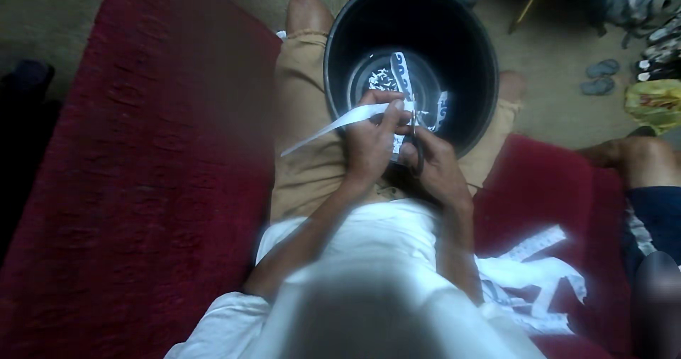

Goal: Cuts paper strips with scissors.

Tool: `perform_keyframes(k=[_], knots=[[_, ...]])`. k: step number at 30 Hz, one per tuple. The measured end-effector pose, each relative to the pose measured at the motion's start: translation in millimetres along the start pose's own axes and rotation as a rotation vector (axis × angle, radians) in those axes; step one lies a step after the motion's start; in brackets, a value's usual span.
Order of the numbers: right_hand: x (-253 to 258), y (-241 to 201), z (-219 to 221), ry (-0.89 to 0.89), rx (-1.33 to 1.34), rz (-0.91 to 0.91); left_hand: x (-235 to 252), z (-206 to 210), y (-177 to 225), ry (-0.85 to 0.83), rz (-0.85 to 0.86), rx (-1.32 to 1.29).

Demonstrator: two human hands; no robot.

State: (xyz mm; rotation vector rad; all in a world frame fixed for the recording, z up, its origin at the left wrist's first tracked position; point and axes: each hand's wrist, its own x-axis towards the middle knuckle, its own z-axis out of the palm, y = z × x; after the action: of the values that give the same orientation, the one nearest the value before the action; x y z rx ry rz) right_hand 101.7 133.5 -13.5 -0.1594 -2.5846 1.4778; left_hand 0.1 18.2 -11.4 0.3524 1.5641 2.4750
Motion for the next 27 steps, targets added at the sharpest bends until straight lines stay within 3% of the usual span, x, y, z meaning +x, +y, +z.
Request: perform_keyframes(k=[27], knots=[[-3.1,3.2,-0.1,-0.006,-0.051,0.020,-0.9,0.6,0.2,0.004,-0.006,-0.003]])
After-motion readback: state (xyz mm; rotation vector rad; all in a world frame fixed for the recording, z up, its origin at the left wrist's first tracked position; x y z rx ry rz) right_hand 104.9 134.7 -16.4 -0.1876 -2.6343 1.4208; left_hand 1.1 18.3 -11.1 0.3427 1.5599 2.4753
